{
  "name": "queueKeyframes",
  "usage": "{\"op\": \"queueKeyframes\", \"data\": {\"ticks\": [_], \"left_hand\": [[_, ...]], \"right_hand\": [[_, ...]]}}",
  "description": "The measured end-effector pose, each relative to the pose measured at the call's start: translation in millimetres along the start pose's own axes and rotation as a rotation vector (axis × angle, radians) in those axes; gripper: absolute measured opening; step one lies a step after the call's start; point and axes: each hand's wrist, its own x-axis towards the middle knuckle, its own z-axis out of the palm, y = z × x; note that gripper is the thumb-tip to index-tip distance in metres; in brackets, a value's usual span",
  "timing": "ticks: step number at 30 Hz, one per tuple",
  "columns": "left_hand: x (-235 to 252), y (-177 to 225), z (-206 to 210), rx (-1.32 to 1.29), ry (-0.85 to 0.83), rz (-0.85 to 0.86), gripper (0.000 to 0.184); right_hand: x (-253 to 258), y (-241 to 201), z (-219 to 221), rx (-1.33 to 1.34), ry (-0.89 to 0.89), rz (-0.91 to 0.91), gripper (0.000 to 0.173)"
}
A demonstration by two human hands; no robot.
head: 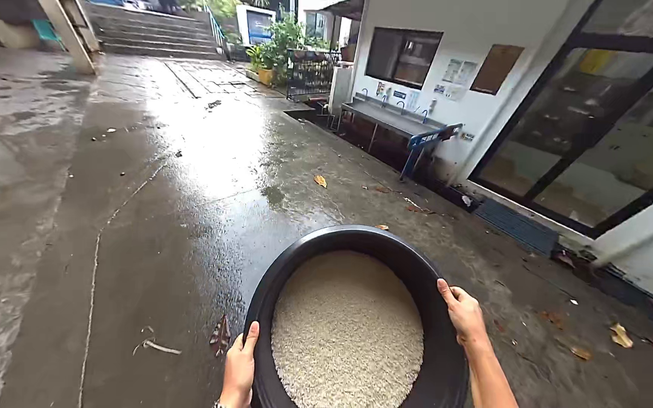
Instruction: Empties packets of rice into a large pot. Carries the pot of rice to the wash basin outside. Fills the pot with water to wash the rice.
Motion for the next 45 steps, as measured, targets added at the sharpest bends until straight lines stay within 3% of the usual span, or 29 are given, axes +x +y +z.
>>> {"op": "queueKeyframes", "data": {"ticks": [4, 10, 14, 19, 23, 27, 30, 35, 40, 45], "left_hand": [[108.2, 35.3, 82.5, -0.007, 0.041, 0.047, 0.046], [226.9, 122.1, 213.5, 0.052, 0.026, 0.058, 0.043], [319.9, 137.1, 308.9, 0.004, 0.052, 0.045, 0.043], [422.5, 167.6, 412.1, -0.029, 0.181, 0.045, 0.049], [484.4, 199.8, 468.9, -0.074, 0.324, -0.013, 0.050], [584.0, 232.2, 523.5, -0.061, 0.364, 0.029, 0.054], [675.0, 280.2, 574.1, -0.078, 0.374, 0.084, 0.050], [785.9, 355.7, 665.0, -0.074, 0.335, 0.067, 0.045], [904.5, 387.5, 781.4, -0.122, 0.346, 0.085, 0.045], [995.5, 426.5, 873.5, -0.161, 0.454, 0.094, 0.049]], "right_hand": [[133.6, -32.0, 60.5, 0.021, -0.019, 0.000, 0.049], [308.3, -67.1, 107.1, 0.043, -0.011, 0.012, 0.049], [446.3, -82.1, 158.3, 0.033, -0.042, -0.017, 0.050], [635.4, -148.8, 227.7, 0.004, -0.134, -0.138, 0.053], [747.2, -216.8, 293.2, -0.043, -0.281, -0.172, 0.054], [856.5, -264.7, 365.6, -0.047, -0.372, -0.201, 0.056], [941.8, -300.6, 412.5, 0.009, -0.328, -0.214, 0.054], [1074.6, -332.5, 460.9, 0.064, -0.282, -0.150, 0.051], [1236.8, -365.9, 518.4, 0.033, -0.307, -0.178, 0.052], [1382.1, -442.6, 575.4, 0.011, -0.408, -0.251, 0.055]]}}
